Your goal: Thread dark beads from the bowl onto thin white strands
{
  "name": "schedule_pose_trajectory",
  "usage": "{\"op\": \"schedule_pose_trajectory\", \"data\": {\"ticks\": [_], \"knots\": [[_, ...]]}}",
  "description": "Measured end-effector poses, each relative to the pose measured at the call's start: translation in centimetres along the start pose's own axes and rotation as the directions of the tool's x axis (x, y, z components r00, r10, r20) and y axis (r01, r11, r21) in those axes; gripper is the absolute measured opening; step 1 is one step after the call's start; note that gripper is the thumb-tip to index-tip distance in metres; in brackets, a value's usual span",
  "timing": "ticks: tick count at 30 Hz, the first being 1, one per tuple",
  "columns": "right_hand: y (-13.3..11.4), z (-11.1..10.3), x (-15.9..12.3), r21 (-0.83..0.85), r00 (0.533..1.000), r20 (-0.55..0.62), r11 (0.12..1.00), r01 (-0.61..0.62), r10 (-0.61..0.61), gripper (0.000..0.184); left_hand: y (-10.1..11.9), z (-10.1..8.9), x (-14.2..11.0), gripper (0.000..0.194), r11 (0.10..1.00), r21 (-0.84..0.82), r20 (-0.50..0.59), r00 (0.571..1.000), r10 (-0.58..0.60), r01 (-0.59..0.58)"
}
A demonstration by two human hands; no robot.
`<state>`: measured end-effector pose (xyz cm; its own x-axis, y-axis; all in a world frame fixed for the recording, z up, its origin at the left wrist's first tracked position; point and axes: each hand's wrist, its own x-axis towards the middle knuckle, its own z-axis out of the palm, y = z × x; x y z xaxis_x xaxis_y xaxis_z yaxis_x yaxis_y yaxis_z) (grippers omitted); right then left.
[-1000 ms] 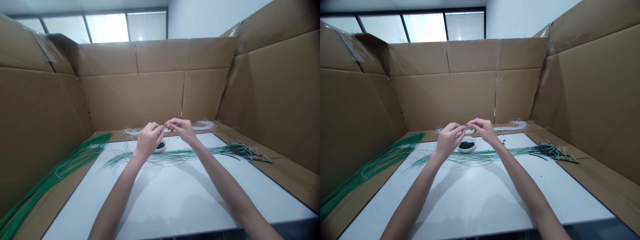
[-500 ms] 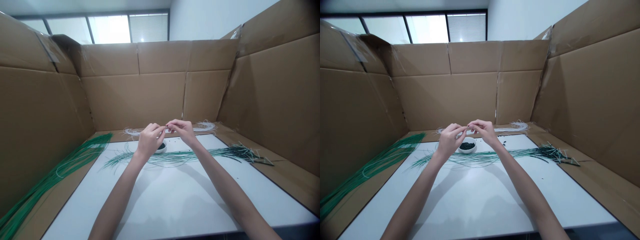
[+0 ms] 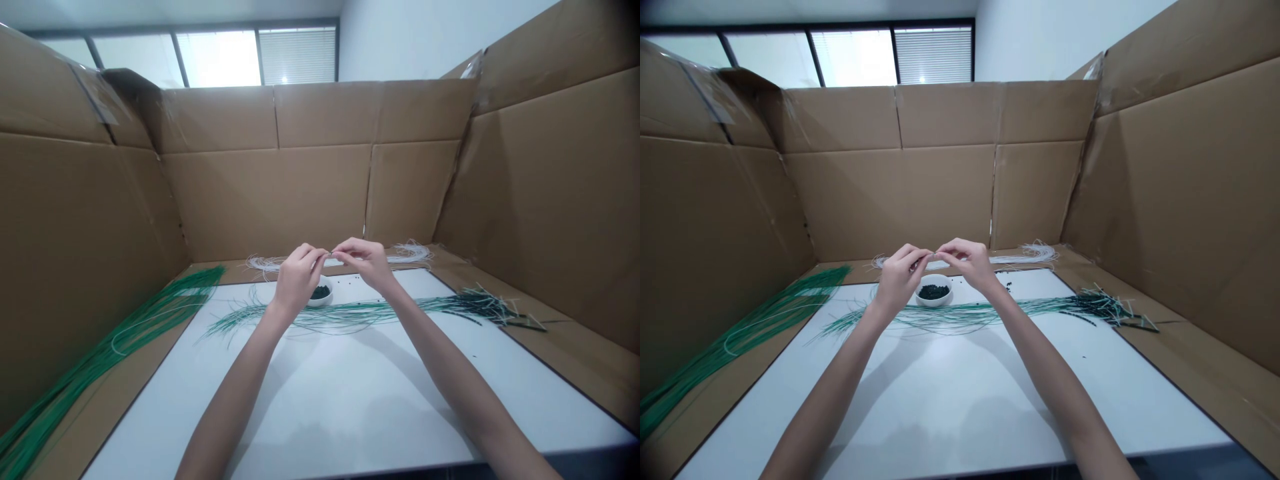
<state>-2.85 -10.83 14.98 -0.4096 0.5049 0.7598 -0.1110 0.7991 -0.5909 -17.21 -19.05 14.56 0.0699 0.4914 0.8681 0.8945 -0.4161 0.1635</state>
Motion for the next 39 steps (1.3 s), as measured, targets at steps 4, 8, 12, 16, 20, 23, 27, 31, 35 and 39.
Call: {"op": "schedule_pose_trajectory", "data": {"ticks": [4, 8, 12, 16, 20, 23, 27, 31, 35, 39], "knots": [[0.0, -0.4, 0.1, -0.028, 0.998, 0.058, 0.999, 0.028, -0.027, 0.014, -0.3, 0.0, 0.0, 0.018, 0.999, -0.039, -0.004, 1.0, 0.005, -0.005], [0.0, -0.7, 0.1, -0.077, 0.995, 0.093, 0.996, 0.046, -0.038, 0.013, -0.7, 0.0, 0.0, 0.017, 0.997, -0.062, 0.005, 0.999, 0.046, -0.045], [-0.2, -0.9, 0.1, -0.096, 0.989, 0.14, 0.994, 0.053, -0.04, 0.012, -1.1, 0.1, 0.0, 0.016, 0.991, -0.106, 0.024, 0.996, 0.086, -0.084], [-0.4, -1.0, 0.2, -0.117, 0.986, 0.163, 0.992, 0.055, -0.035, 0.012, -1.4, 0.2, -0.1, 0.018, 0.989, -0.124, 0.021, 0.996, 0.086, -0.082], [-0.4, -0.8, 0.2, -0.142, 0.992, 0.128, 0.989, 0.035, -0.017, 0.014, -1.7, 0.5, -0.1, 0.022, 0.99, -0.117, 0.012, 0.996, 0.085, -0.083], [-0.2, -0.7, 0.2, -0.149, 0.992, 0.126, 0.989, -0.007, 0.026, 0.015, -1.7, 0.3, 0.0, 0.017, 0.991, -0.123, 0.045, 0.997, 0.055, -0.049], [0.2, -0.6, 0.3, -0.132, 0.989, 0.11, 0.988, -0.08, 0.095, 0.017, -1.8, -0.2, 0.3, 0.015, 0.982, -0.157, 0.171, 0.982, -0.075, 0.102], [1.6, 0.4, 0.4, -0.108, 0.984, 0.098, 0.984, -0.14, 0.151, 0.019, -2.7, 0.0, 0.2, 0.015, 0.947, -0.188, 0.267, 0.941, -0.207, 0.261], [4.4, 2.6, 0.7, -0.239, 0.933, 0.237, 0.947, -0.213, 0.269, 0.024, -4.6, 1.1, -0.3, 0.011, 0.867, -0.207, 0.29, 0.874, -0.389, 0.454], [8.3, 5.9, 0.9, -0.593, 0.753, 0.434, 0.786, -0.173, 0.493, 0.017, -6.2, 1.9, -0.6, 0.01, 0.657, -0.387, 0.364, 0.762, -0.536, 0.647]]}}
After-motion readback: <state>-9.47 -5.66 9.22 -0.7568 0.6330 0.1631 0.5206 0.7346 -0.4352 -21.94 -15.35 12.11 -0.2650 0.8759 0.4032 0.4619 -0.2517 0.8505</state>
